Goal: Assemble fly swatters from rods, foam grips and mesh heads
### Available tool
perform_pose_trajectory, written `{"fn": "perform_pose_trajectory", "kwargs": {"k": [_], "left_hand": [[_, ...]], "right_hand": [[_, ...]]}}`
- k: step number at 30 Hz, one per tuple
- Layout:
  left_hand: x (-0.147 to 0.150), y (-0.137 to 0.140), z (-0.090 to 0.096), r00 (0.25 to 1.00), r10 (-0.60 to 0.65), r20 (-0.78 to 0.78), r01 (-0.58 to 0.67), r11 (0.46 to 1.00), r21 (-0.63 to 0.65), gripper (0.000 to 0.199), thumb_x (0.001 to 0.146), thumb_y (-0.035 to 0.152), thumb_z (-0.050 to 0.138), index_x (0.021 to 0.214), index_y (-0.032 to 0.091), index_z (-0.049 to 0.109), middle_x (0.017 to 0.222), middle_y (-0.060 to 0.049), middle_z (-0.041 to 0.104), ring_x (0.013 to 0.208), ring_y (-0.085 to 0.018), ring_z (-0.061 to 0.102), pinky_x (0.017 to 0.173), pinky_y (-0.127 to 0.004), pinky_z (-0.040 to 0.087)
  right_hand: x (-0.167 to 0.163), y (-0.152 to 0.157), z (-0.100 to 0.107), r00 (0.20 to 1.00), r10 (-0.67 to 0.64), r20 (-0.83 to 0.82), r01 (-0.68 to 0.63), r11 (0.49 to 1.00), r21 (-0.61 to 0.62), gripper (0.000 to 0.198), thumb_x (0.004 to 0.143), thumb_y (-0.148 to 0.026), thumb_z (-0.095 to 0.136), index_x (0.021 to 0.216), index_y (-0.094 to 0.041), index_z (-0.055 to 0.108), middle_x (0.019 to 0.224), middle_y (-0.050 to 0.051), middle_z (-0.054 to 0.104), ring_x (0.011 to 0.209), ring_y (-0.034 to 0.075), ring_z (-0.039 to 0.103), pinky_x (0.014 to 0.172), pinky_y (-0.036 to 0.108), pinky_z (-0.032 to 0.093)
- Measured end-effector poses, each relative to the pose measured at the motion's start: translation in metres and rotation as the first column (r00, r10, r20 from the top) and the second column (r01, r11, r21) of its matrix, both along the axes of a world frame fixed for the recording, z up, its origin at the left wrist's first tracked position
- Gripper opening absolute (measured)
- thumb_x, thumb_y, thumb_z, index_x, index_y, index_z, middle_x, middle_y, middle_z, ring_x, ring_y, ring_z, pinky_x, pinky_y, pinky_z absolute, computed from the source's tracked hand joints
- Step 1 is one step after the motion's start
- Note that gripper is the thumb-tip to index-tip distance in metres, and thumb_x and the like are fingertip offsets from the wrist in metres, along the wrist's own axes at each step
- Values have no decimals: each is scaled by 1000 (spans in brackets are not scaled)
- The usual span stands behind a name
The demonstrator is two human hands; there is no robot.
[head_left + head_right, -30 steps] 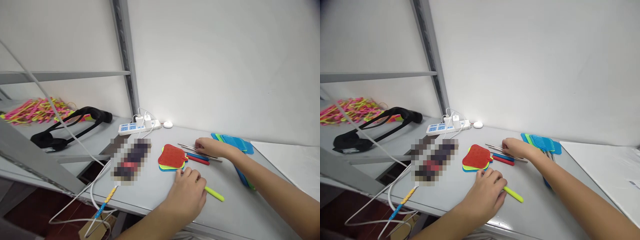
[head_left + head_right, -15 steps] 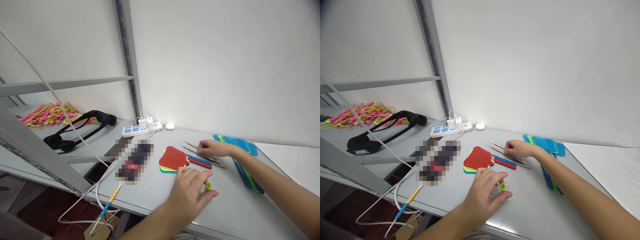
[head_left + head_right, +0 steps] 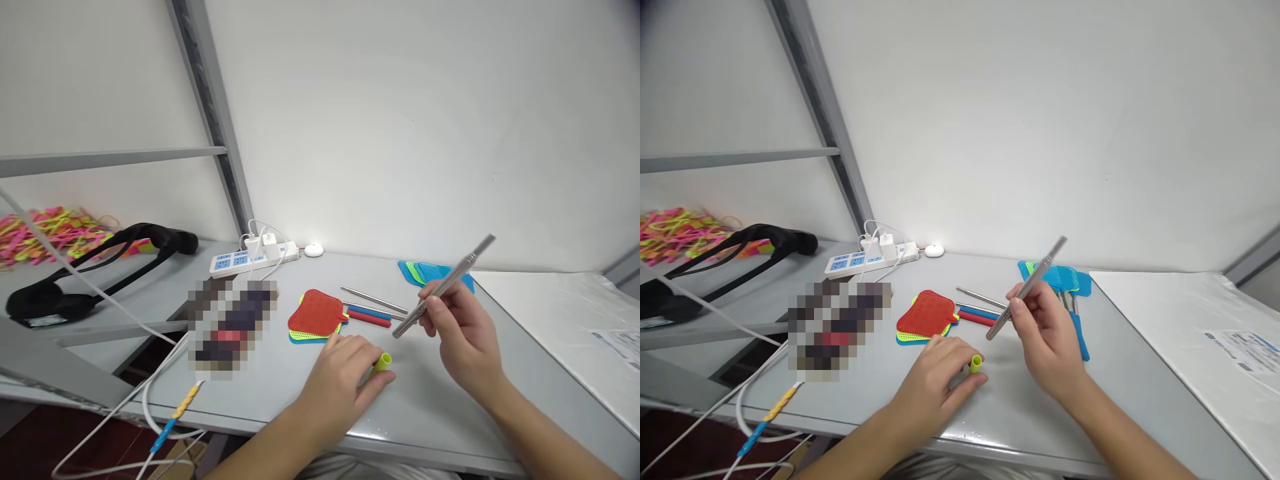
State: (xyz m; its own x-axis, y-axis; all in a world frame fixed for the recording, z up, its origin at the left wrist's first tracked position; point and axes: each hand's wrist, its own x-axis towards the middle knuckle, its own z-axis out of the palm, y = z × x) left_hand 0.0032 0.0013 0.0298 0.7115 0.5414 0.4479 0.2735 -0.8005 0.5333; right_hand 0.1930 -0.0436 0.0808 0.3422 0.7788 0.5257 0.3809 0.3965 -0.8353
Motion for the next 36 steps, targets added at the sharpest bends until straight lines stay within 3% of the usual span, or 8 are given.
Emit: {"fn": "perform_pose_trajectory", "kwargs": {"k": [5, 8, 13, 18, 22, 26, 32, 36], "left_hand": [[0, 0, -4, 999, -19, 30, 19, 1000, -4, 16, 95, 23, 52, 110, 22, 58, 90, -5, 68, 83, -19, 61, 78, -33, 45], [0, -1, -8, 991, -38, 130, 48, 996, -75, 20, 95, 16, 50, 111, 24, 58, 107, -7, 70, 99, -19, 65, 85, -31, 49], [3, 4, -14, 998, -47, 36, 53, 982, -183, 21, 94, 12, 46, 99, 25, 62, 114, -4, 71, 113, -20, 64, 92, -33, 50], [7, 7, -13, 989, 8, -150, 4, 997, 77, 22, 95, 12, 45, 101, 24, 62, 118, -2, 70, 127, -28, 50, 99, -50, 41], [8, 1, -9, 966, 175, -188, -122, 957, 263, 20, 95, 15, 46, 98, 23, 64, 127, -3, 64, 123, -32, 47, 94, -55, 36], [9, -5, -5, 926, 287, -244, -215, 934, 284, 16, 92, 21, 50, 96, 21, 65, 126, -7, 60, 112, -31, 48, 89, -52, 36], [10, -4, -1, 912, 242, -331, -177, 960, 216, 19, 94, 24, 47, 102, 22, 64, 111, -7, 62, 102, -27, 51, 89, -49, 36], [9, -3, 0, 930, 159, -331, -120, 984, 133, 22, 95, 25, 47, 111, 22, 62, 117, -8, 62, 107, -28, 52, 90, -48, 37]], "right_hand": [[19, -3, -22, 976, -201, -79, 211, 964, 162, 16, 96, -35, 47, 89, -23, 54, 83, 1, 53, 70, 16, 52, 66, 31, 45], [26, -3, -23, 967, -252, 34, 241, 949, 201, 12, 95, -32, 44, 91, -23, 52, 87, 3, 56, 83, 19, 56, 76, 34, 46], [28, 0, -22, 914, -177, 364, 243, 959, -144, 14, 96, -31, 41, 97, -23, 52, 76, 0, 59, 64, 16, 54, 59, 27, 40], [23, 9, -30, 747, 116, 654, 249, 864, -438, 17, 96, -27, 41, 100, -24, 57, 72, -1, 66, 64, 17, 60, 57, 26, 34], [16, 16, -41, 692, 127, 711, 302, 844, -444, 18, 95, -28, 45, 101, -24, 61, 77, 3, 71, 69, 20, 64, 57, 27, 29], [13, 22, -47, 656, 130, 744, 340, 829, -445, 17, 94, -31, 48, 97, -25, 63, 77, 4, 71, 69, 21, 64, 56, 28, 25], [15, 25, -49, 661, 116, 742, 373, 807, -458, 13, 90, -31, 54, 84, -22, 60, 69, 5, 66, 62, 21, 60, 52, 29, 19], [15, 20, -46, 717, 99, 690, 333, 821, -464, 16, 94, -34, 50, 89, -22, 59, 64, 0, 60, 59, 18, 55, 52, 27, 25]]}}
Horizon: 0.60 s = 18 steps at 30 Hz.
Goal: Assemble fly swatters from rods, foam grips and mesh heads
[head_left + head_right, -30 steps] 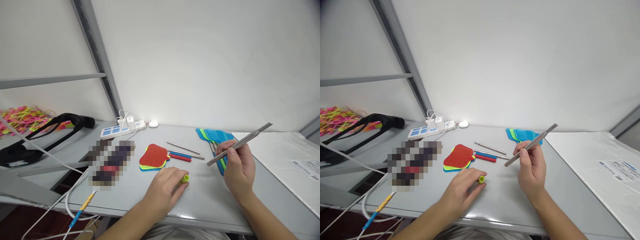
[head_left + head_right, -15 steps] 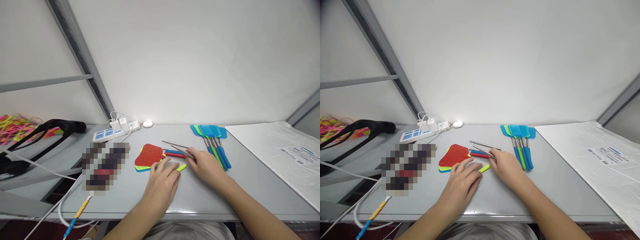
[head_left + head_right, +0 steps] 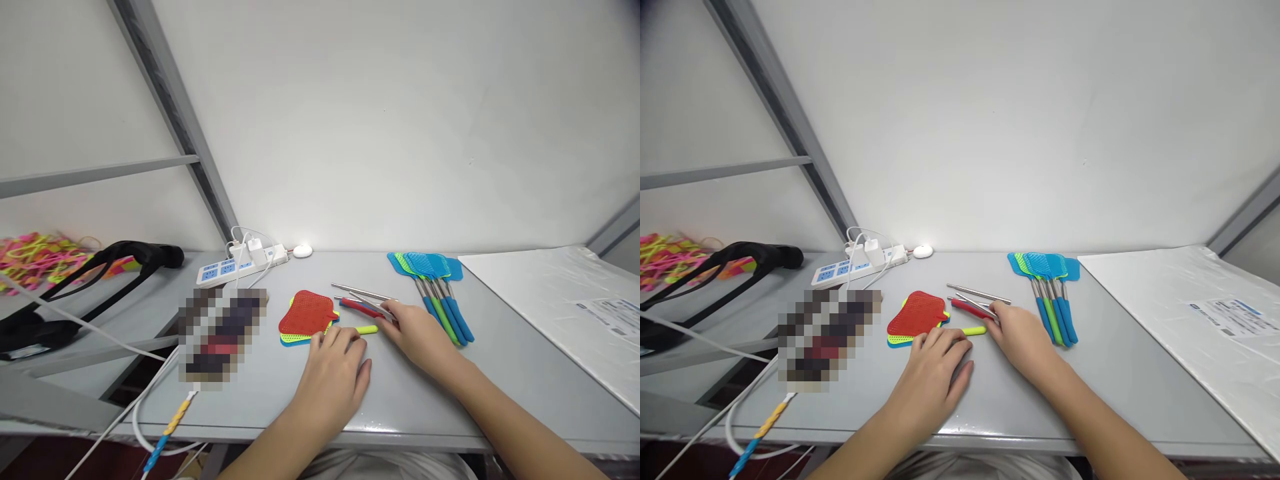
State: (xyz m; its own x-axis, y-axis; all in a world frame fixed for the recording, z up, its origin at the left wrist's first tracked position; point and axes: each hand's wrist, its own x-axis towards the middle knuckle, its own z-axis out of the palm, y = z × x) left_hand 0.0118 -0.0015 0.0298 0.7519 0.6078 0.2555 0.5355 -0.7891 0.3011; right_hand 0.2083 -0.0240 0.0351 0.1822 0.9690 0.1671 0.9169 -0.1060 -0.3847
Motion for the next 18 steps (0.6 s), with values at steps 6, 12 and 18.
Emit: {"fn": "perform_pose_trajectory", "kwargs": {"k": [6, 12, 18], "left_hand": [[-7, 2, -2, 964, 24, 266, 27, 982, -186, 44, 99, 32, 43, 141, 23, 41, 137, -11, 54, 125, -29, 46, 103, -49, 33], [-14, 0, -3, 795, 148, 588, 183, 866, -465, 27, 101, 35, 39, 121, 24, 52, 116, -9, 61, 106, -22, 58, 93, -37, 44], [-9, -16, 0, 687, 240, 686, 250, 809, -533, 19, 101, 37, 40, 97, 22, 52, 99, -3, 56, 90, -16, 55, 82, -29, 45]], "right_hand": [[-3, -19, 11, 919, 160, -360, -91, 975, 201, 23, 95, -43, 49, 102, -22, 56, 60, -7, 40, 53, 13, 40, 51, 25, 28], [-30, -38, 11, 719, 412, -560, -406, 903, 144, 14, 93, -29, 52, 104, -24, 60, 67, -6, 48, 56, 11, 38, 52, 24, 29], [-29, -38, 3, 618, 358, -700, -172, 930, 325, 26, 98, -34, 45, 85, -20, 62, 62, -4, 46, 58, 12, 41, 56, 26, 32]]}}
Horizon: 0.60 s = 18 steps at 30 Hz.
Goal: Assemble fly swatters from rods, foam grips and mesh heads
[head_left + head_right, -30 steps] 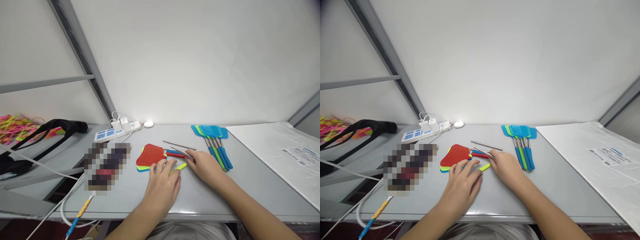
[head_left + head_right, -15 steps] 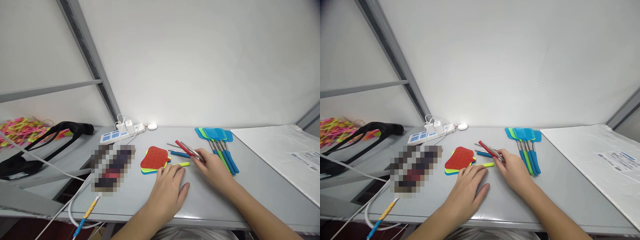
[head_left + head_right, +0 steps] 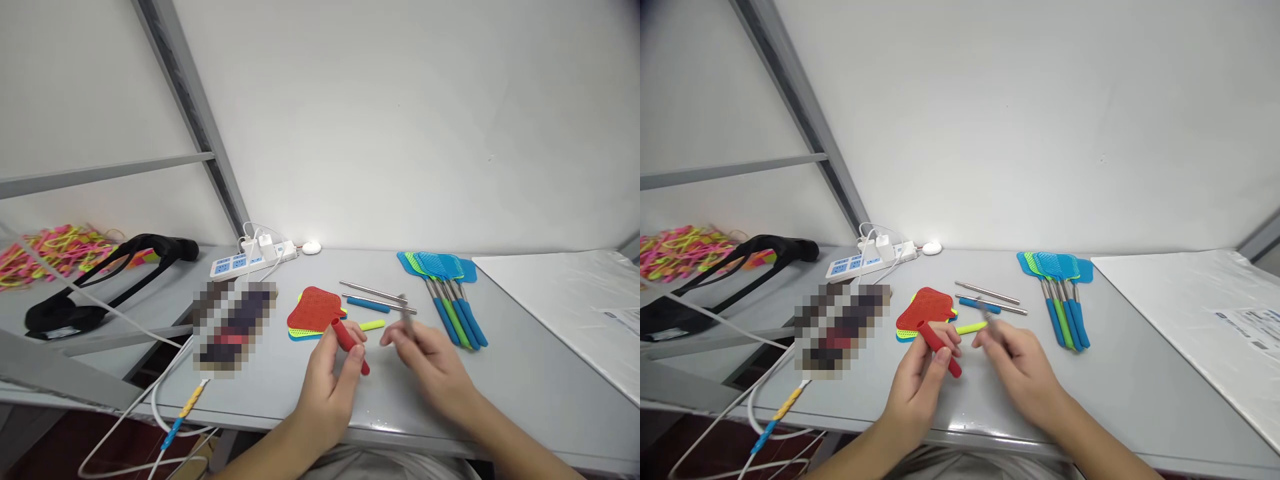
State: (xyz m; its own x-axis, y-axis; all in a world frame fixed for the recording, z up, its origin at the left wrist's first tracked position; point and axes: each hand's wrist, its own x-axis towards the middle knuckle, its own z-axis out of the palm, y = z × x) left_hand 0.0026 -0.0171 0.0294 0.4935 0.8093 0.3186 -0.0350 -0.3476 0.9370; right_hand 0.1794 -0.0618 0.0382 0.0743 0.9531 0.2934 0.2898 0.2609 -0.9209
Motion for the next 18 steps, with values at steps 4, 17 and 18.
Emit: {"fn": "perform_pose_trajectory", "kwargs": {"k": [4, 17, 18], "left_hand": [[6, -12, 2, 896, -194, -399, 191, 980, -47, 23, 100, 39, 38, 91, 22, 51, 87, -2, 59, 81, -19, 52, 75, -31, 41], [10, -7, 14, 779, -222, -587, 260, 965, -21, 28, 101, 41, 34, 96, 25, 57, 83, -2, 60, 81, -22, 52, 71, -31, 37], [9, -7, 14, 780, -225, -584, 253, 967, -34, 29, 101, 42, 33, 97, 25, 56, 83, -2, 60, 81, -21, 52, 70, -31, 37]], "right_hand": [[16, 5, -2, 935, -182, -304, 246, 951, 187, 40, 101, -43, 37, 84, -20, 65, 66, 0, 51, 66, 15, 48, 63, 29, 38], [11, 6, 5, 788, -423, -446, 495, 867, 51, 40, 97, -54, 44, 77, -21, 56, 58, -4, 40, 53, 11, 36, 50, 25, 31], [12, 6, 5, 797, -417, -436, 484, 873, 50, 40, 97, -53, 44, 76, -21, 55, 60, -4, 42, 54, 11, 36, 51, 25, 31]]}}
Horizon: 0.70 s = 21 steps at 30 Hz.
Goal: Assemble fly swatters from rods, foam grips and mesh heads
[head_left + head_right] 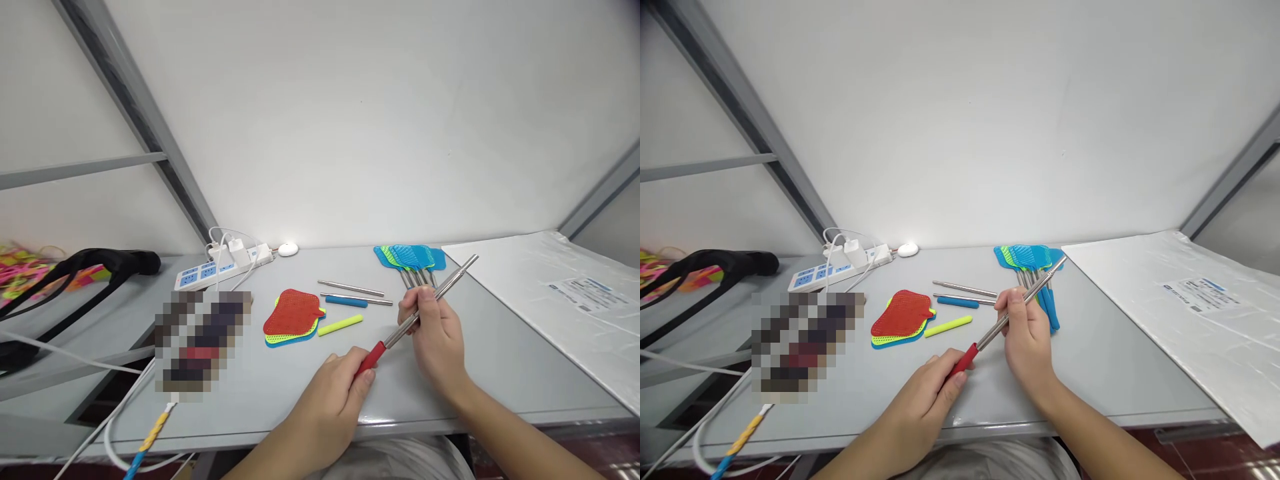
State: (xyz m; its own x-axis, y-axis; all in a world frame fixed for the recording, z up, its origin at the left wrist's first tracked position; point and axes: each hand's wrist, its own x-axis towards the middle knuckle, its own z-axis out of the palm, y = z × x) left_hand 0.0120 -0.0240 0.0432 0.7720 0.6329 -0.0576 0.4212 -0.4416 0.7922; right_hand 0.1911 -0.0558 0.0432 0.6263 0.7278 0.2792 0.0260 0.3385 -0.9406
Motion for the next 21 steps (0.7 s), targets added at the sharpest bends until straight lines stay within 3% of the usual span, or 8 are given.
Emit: {"fn": "perform_pose_trajectory", "kwargs": {"k": [7, 14, 21], "left_hand": [[-1, 1, 1, 1000, -18, -18, 17, 999, -39, 31, 101, 45, 30, 98, 25, 54, 91, -2, 60, 85, -22, 51, 73, -33, 35], [0, 2, 2, 999, -48, 1, 48, 998, -37, 27, 100, 43, 36, 96, 25, 56, 88, 0, 59, 86, -21, 51, 76, -32, 36], [-1, 2, 0, 1000, -11, 27, 12, 999, -40, 29, 100, 43, 35, 90, 23, 53, 84, 0, 58, 83, -20, 51, 72, -31, 36]], "right_hand": [[0, 0, -3, 996, 56, 76, -57, 998, 7, 39, 98, -51, 44, 74, -21, 52, 66, -3, 45, 56, 10, 37, 52, 24, 33], [2, 0, 2, 992, 72, 100, -59, 990, -127, 41, 96, -55, 44, 74, -22, 52, 58, -4, 42, 53, 11, 37, 50, 24, 34], [0, -3, -2, 956, 171, 237, -156, 984, -82, 37, 96, -51, 47, 77, -21, 60, 62, -3, 45, 53, 12, 40, 50, 25, 36]]}}
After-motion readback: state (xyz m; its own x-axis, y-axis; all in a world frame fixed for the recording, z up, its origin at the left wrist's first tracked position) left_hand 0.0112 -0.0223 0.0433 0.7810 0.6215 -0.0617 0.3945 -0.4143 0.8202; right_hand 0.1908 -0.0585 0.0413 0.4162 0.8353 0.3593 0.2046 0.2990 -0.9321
